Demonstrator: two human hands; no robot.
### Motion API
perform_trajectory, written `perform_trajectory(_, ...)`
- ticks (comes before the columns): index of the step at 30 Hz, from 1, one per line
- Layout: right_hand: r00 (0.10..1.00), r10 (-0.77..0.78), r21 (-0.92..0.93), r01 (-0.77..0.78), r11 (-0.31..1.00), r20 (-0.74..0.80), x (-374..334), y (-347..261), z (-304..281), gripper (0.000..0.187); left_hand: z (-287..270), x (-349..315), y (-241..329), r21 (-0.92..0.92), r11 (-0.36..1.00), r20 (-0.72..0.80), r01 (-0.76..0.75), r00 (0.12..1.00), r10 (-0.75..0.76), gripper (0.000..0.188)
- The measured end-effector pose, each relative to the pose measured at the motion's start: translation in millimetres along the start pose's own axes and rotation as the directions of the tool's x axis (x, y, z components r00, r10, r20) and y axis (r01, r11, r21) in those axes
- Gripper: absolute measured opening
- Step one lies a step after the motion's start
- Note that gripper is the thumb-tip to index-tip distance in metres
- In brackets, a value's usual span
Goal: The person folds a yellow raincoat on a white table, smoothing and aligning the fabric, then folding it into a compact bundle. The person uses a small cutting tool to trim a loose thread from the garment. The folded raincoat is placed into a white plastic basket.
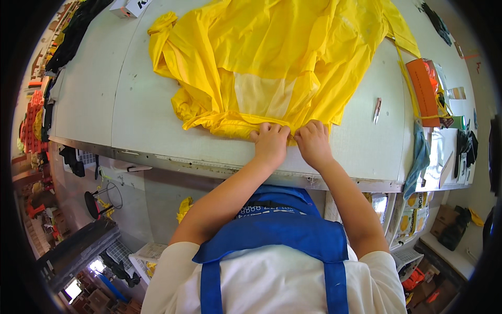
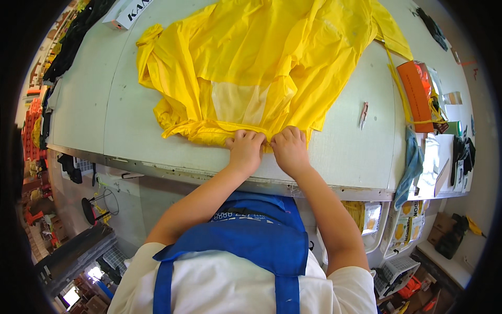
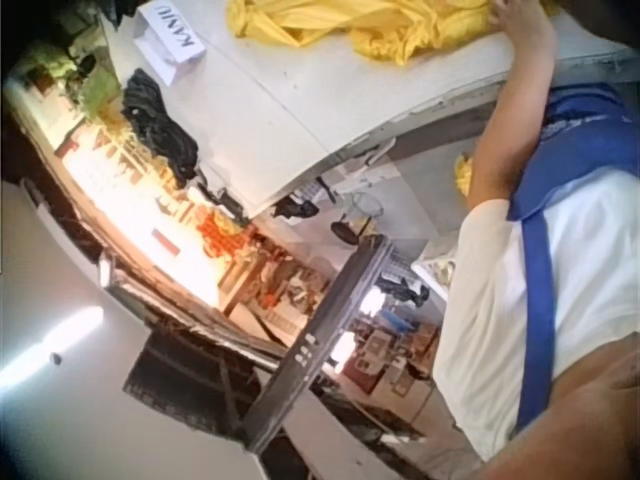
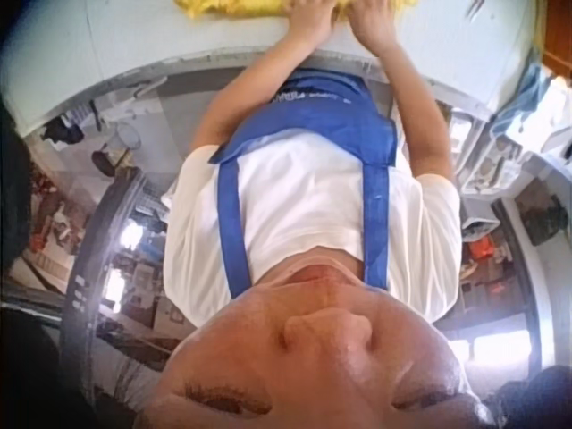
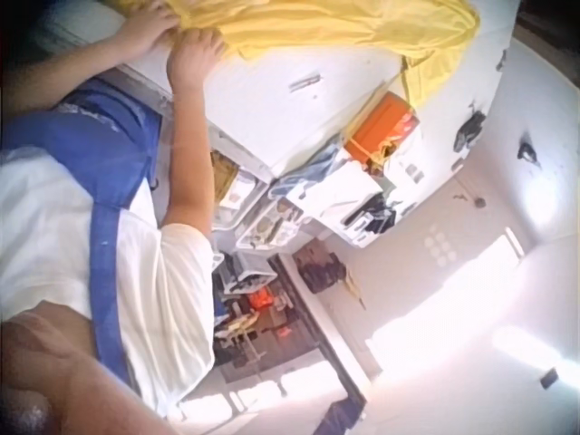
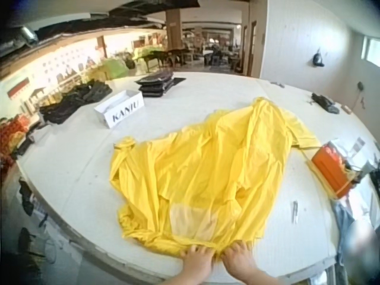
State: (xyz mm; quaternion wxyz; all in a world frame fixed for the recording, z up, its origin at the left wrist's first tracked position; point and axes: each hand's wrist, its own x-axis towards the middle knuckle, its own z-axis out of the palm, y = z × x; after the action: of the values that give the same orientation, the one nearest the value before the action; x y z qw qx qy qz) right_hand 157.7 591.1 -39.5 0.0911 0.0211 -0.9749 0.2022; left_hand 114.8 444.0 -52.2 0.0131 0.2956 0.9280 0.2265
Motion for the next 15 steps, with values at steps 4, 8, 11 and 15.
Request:
perform_trajectory(4, 0.998, -0.055, 0.063, 0.057, 0.996, -0.024, -2.8, -11.2, -7.1, 0.008, -3.4, -3.2, -2.4, -0.133, 0.991, 0.061, 0.008, 0.998, 0.000, 0.012)
perform_trajectory(8, 1.000, -0.013, 0.240, 0.011, 0.971, 0.005, -7.8, -3.0, -10.1, 0.009, -8.5, -3.1, -0.7, -0.158, 0.987, 0.057, 0.019, 0.998, -0.011, 0.013)
perform_trajectory(11, 0.999, 0.034, 0.272, -0.034, 0.962, 0.005, -7.5, -8.1, -16.3, 0.010, -8.0, -2.3, -3.0, -0.212, 0.976, 0.068, 0.058, 0.997, -0.044, 0.012)
perform_trajectory(15, 0.999, 0.017, 0.285, -0.026, 0.958, 0.034, -10.8, 0.5, -7.9, 0.012, -8.6, -1.3, -4.5, -0.199, 0.974, 0.120, 0.109, 0.989, -0.087, 0.010)
